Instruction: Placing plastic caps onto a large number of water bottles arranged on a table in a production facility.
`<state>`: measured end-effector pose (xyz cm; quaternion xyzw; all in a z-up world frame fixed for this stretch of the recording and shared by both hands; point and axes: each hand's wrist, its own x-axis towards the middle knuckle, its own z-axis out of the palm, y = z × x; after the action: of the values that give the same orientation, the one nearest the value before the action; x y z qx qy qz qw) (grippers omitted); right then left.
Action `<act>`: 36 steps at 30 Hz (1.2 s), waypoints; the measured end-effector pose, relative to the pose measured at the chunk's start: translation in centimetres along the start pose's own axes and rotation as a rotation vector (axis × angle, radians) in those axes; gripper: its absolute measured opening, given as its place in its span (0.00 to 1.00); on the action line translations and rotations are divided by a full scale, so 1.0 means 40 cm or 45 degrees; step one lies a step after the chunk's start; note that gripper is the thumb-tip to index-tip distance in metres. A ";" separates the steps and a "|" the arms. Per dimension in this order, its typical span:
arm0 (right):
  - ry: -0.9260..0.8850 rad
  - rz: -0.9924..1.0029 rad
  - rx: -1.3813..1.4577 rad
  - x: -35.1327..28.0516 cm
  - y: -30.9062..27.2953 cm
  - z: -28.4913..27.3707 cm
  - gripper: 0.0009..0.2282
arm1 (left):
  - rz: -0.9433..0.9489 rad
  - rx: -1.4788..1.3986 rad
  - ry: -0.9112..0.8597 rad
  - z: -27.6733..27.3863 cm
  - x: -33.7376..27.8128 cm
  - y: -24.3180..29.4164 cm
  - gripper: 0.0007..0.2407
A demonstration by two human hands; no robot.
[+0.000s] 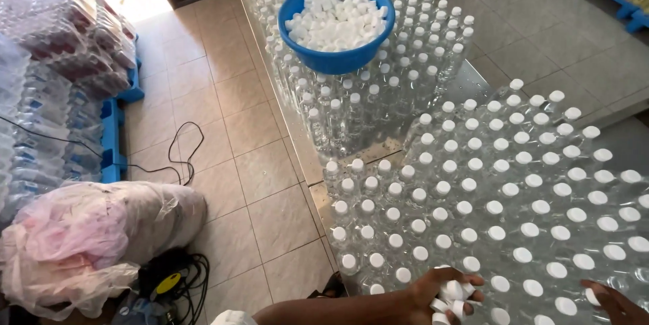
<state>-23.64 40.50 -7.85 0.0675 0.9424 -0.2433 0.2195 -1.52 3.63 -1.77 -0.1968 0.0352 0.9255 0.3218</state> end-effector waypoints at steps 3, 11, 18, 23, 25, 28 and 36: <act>-0.098 0.080 0.107 -0.032 -0.005 -0.031 0.25 | 0.004 0.052 0.046 0.008 0.001 0.001 0.13; 0.038 -0.067 -0.005 -0.144 -0.042 -0.042 0.23 | -0.061 0.091 0.112 0.055 -0.022 -0.015 0.13; 0.399 -0.319 -0.323 -0.162 -0.008 0.012 0.14 | -0.036 0.396 0.211 0.103 -0.048 -0.011 0.19; 0.477 -0.639 -0.027 -0.437 -0.243 0.046 0.15 | -0.088 0.449 0.145 0.143 -0.067 -0.012 0.21; 0.290 -0.759 0.259 -0.551 -0.324 0.066 0.13 | -0.125 0.457 0.144 0.148 -0.091 -0.025 0.21; -0.042 -0.806 0.352 -0.633 -0.375 0.069 0.16 | -0.192 0.606 0.187 0.159 -0.093 -0.023 0.23; -0.355 -0.660 0.463 -0.676 -0.389 0.045 0.13 | -0.305 0.769 0.326 0.213 -0.119 -0.033 0.16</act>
<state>-2.42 25.47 9.48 -0.1700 0.8305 -0.4617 0.2614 -0.21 3.51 7.99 -0.2098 0.3239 0.7968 0.4649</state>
